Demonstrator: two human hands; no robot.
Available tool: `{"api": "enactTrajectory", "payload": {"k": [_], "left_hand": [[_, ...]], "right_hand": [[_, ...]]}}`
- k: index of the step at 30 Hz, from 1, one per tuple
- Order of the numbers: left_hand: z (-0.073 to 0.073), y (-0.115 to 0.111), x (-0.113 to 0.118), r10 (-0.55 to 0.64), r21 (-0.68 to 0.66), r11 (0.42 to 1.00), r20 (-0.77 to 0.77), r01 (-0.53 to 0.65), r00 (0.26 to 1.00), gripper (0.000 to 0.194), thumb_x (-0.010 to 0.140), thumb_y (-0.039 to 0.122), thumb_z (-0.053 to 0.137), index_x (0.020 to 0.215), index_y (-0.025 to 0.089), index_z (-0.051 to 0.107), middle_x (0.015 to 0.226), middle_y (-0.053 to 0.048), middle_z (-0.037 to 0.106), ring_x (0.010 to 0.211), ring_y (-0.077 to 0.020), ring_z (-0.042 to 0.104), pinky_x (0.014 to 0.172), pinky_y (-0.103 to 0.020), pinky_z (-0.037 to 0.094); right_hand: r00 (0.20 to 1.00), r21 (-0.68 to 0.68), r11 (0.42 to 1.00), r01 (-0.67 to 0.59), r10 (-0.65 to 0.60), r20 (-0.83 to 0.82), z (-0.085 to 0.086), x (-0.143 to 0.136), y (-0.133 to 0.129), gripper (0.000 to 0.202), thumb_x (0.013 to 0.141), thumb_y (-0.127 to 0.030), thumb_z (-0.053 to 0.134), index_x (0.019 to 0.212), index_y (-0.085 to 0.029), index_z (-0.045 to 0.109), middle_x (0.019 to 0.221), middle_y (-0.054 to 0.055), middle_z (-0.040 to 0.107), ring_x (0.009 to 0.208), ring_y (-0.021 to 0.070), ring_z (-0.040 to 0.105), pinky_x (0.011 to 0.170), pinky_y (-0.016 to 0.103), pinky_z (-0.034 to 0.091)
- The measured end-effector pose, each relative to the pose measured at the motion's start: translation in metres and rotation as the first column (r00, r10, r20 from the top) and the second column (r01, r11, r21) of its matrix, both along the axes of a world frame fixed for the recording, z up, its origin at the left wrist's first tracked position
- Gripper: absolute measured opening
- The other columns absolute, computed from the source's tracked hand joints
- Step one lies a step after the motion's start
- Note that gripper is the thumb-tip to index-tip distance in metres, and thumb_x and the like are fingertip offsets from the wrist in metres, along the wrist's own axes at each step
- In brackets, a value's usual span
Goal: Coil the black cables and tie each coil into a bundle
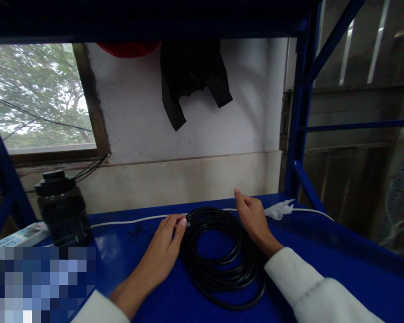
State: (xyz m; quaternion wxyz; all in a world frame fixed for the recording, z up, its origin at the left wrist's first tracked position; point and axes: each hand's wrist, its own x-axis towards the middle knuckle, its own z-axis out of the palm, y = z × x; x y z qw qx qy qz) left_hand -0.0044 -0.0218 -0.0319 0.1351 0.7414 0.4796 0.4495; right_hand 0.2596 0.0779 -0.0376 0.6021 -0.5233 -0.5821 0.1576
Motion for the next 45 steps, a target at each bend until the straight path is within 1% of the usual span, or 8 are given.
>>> {"api": "enactTrajectory", "payload": {"k": [5, 16, 24, 31, 39, 45], "left_hand": [[0.0001, -0.0004, -0.0002, 0.004, -0.002, 1.0, -0.006, -0.004, 1.0, 0.038, 0.109, 0.047, 0.035, 0.12, 0.024, 0.063, 0.121, -0.008, 0.067, 0.118, -0.0243, 0.059, 0.108, -0.044, 0.043], [-0.0029, 0.0011, -0.0003, -0.001, -0.003, 1.0, -0.008, 0.001, 1.0, 0.039, 0.109, 0.047, 0.034, 0.121, 0.023, 0.062, 0.122, -0.009, 0.067, 0.119, -0.025, 0.058, 0.108, -0.044, 0.042], [-0.0031, 0.0005, -0.0002, -0.002, -0.005, 1.0, 0.001, 0.002, 1.0, 0.038, 0.109, 0.047, 0.035, 0.122, 0.024, 0.063, 0.122, -0.008, 0.067, 0.119, -0.0244, 0.058, 0.109, -0.043, 0.043], [-0.0023, 0.0002, -0.0006, -0.004, -0.008, 1.0, -0.003, 0.004, 1.0, 0.039, 0.109, 0.047, 0.035, 0.122, 0.023, 0.062, 0.122, -0.009, 0.067, 0.119, -0.0243, 0.058, 0.109, -0.043, 0.042], [-0.0027, 0.0012, -0.0007, -0.001, -0.002, 1.0, -0.009, 0.001, 1.0, 0.038, 0.109, 0.047, 0.035, 0.122, 0.023, 0.062, 0.121, -0.008, 0.067, 0.118, -0.0239, 0.059, 0.108, -0.043, 0.043], [-0.0032, 0.0014, -0.0006, -0.008, 0.005, 1.0, -0.008, 0.008, 1.0, 0.038, 0.109, 0.046, 0.035, 0.122, 0.023, 0.062, 0.121, -0.009, 0.067, 0.119, -0.024, 0.059, 0.108, -0.043, 0.044]], "right_hand": [[1.0, 0.009, 1.0, -0.021, 0.021, 0.005, 0.0006, -0.0001, -0.0012, 0.065, 0.092, -0.077, 0.047, 0.055, -0.024, 0.035, 0.049, -0.003, 0.035, 0.048, 0.0136, 0.033, 0.048, 0.03, 0.025], [1.0, -0.004, 1.0, -0.005, 0.005, 0.014, -0.0007, 0.0007, 0.0011, 0.067, 0.091, -0.08, 0.046, 0.055, -0.024, 0.034, 0.048, -0.003, 0.035, 0.047, 0.0141, 0.034, 0.05, 0.031, 0.024], [1.0, 0.007, 1.0, 0.002, -0.002, 0.026, -0.0013, 0.0012, 0.0018, 0.067, 0.092, -0.078, 0.045, 0.055, -0.024, 0.034, 0.048, -0.003, 0.035, 0.048, 0.0142, 0.036, 0.053, 0.032, 0.024], [1.0, -0.008, 1.0, -0.008, 0.008, 0.002, -0.0007, -0.0002, 0.0009, 0.067, 0.091, -0.079, 0.047, 0.055, -0.023, 0.034, 0.049, -0.003, 0.034, 0.048, 0.0134, 0.034, 0.051, 0.031, 0.024], [0.999, 0.002, 1.0, 0.007, -0.007, 0.032, -0.0007, 0.0011, 0.0014, 0.066, 0.093, -0.077, 0.046, 0.055, -0.023, 0.035, 0.048, -0.002, 0.036, 0.048, 0.0137, 0.035, 0.05, 0.031, 0.025], [1.0, 0.007, 1.0, 0.002, -0.002, 0.031, -0.0014, 0.0016, 0.0013, 0.067, 0.092, -0.078, 0.045, 0.055, -0.024, 0.035, 0.049, -0.002, 0.036, 0.048, 0.0139, 0.035, 0.051, 0.031, 0.025]]}}
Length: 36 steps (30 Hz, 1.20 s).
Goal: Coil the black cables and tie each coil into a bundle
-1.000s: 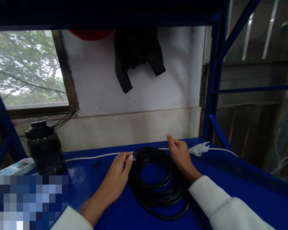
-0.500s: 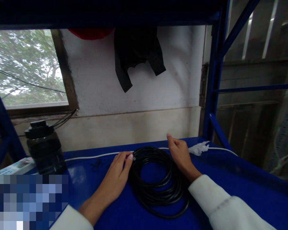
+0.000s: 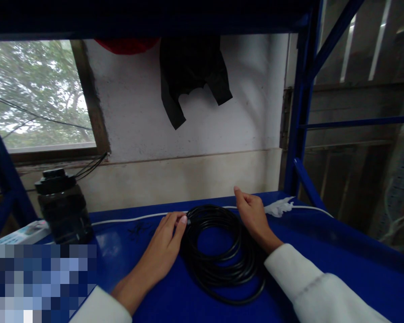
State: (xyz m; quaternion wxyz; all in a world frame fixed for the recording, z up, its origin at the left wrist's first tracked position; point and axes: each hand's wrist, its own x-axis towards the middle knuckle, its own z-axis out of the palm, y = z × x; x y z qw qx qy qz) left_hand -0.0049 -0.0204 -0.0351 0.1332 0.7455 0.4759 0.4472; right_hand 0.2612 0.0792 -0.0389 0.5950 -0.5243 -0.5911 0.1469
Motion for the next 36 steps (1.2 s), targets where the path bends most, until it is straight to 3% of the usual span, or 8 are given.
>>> {"api": "enactTrajectory", "payload": {"k": [36], "left_hand": [[0.0028, -0.0009, 0.0001, 0.008, -0.019, 1.0, 0.0, -0.008, 1.0, 0.039, 0.109, 0.047, 0.034, 0.123, 0.023, 0.062, 0.124, -0.01, 0.067, 0.12, -0.0252, 0.059, 0.109, -0.044, 0.043]], "right_hand": [[1.0, -0.019, 1.0, 0.003, -0.003, -0.004, -0.0002, 0.0001, 0.0001, 0.065, 0.092, -0.076, 0.046, 0.056, -0.024, 0.036, 0.049, -0.003, 0.036, 0.048, 0.0139, 0.036, 0.05, 0.03, 0.025]]}}
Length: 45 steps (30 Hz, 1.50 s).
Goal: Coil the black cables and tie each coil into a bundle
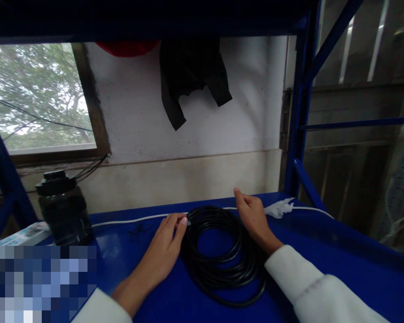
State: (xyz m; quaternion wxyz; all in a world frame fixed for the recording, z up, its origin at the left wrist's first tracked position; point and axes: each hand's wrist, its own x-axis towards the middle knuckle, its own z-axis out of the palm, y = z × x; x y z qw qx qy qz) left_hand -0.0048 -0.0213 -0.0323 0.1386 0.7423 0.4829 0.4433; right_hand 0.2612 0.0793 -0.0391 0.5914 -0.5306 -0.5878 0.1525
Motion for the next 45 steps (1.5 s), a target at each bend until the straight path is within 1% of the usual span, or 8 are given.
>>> {"api": "enactTrajectory", "payload": {"k": [7, 14, 29, 45], "left_hand": [[-0.0009, -0.0002, 0.0, -0.008, 0.016, 1.0, 0.005, 0.007, 1.0, 0.038, 0.109, 0.046, 0.035, 0.122, 0.023, 0.062, 0.122, -0.01, 0.068, 0.119, -0.025, 0.06, 0.108, -0.043, 0.045], [-0.0012, 0.0002, 0.0001, -0.001, 0.011, 1.0, 0.003, 0.001, 1.0, 0.038, 0.109, 0.047, 0.035, 0.122, 0.024, 0.063, 0.122, -0.01, 0.067, 0.119, -0.0252, 0.06, 0.108, -0.044, 0.044], [-0.002, 0.0011, 0.0005, -0.003, 0.016, 1.0, -0.002, 0.003, 1.0, 0.039, 0.109, 0.047, 0.034, 0.12, 0.023, 0.063, 0.121, -0.011, 0.067, 0.119, -0.0262, 0.06, 0.108, -0.045, 0.045], [-0.0021, 0.0003, 0.0002, -0.001, 0.015, 1.0, -0.006, 0.001, 1.0, 0.038, 0.109, 0.047, 0.034, 0.121, 0.024, 0.063, 0.121, -0.01, 0.067, 0.117, -0.0256, 0.06, 0.107, -0.043, 0.045]], "right_hand": [[1.0, 0.015, 1.0, 0.005, -0.005, 0.004, 0.001, -0.0008, -0.0009, 0.066, 0.092, -0.077, 0.046, 0.055, -0.024, 0.034, 0.049, -0.003, 0.035, 0.048, 0.0138, 0.034, 0.05, 0.031, 0.024], [1.0, 0.028, 0.999, -0.022, 0.023, -0.015, 0.0014, -0.0013, -0.0012, 0.065, 0.091, -0.078, 0.048, 0.056, -0.024, 0.034, 0.049, -0.002, 0.035, 0.048, 0.0144, 0.034, 0.049, 0.031, 0.025], [1.0, 0.019, 1.0, -0.005, 0.005, 0.004, 0.0021, -0.0017, -0.0022, 0.065, 0.093, -0.076, 0.046, 0.056, -0.024, 0.034, 0.049, -0.003, 0.035, 0.048, 0.014, 0.034, 0.05, 0.031, 0.024], [1.0, 0.011, 1.0, -0.015, 0.015, -0.021, -0.0002, -0.0002, 0.0005, 0.066, 0.092, -0.077, 0.048, 0.055, -0.024, 0.036, 0.05, -0.003, 0.035, 0.048, 0.0137, 0.034, 0.049, 0.031, 0.025]]}}
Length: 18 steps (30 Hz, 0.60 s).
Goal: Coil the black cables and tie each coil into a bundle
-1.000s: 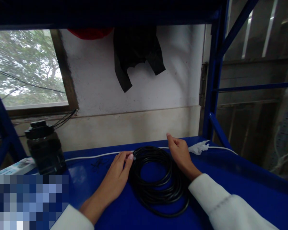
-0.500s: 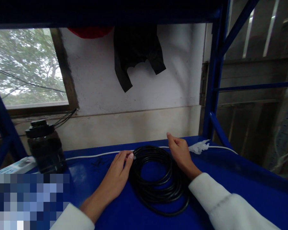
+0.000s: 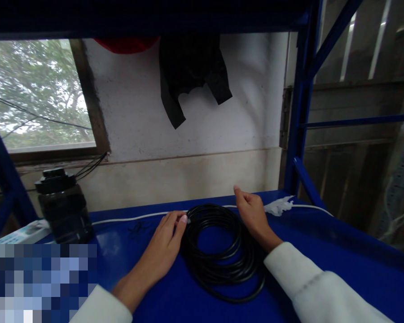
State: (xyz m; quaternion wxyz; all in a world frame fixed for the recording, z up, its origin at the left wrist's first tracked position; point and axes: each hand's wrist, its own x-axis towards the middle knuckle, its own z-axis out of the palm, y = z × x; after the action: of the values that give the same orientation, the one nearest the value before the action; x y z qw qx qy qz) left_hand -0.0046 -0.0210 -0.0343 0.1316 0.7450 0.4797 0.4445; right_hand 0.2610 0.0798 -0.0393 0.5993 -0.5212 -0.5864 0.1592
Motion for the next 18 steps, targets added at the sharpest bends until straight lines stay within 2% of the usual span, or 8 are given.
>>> {"api": "enactTrajectory", "payload": {"k": [18], "left_hand": [[0.0001, 0.0016, 0.0004, -0.002, -0.008, 1.0, 0.0, 0.002, 1.0, 0.038, 0.109, 0.046, 0.035, 0.122, 0.023, 0.062, 0.121, -0.009, 0.066, 0.117, -0.0253, 0.059, 0.107, -0.045, 0.043]], "right_hand": [[1.0, 0.006, 1.0, 0.013, -0.013, 0.004, 0.0023, -0.002, -0.0025, 0.066, 0.092, -0.076, 0.048, 0.055, -0.023, 0.036, 0.049, -0.003, 0.036, 0.048, 0.0135, 0.035, 0.051, 0.031, 0.025]]}}
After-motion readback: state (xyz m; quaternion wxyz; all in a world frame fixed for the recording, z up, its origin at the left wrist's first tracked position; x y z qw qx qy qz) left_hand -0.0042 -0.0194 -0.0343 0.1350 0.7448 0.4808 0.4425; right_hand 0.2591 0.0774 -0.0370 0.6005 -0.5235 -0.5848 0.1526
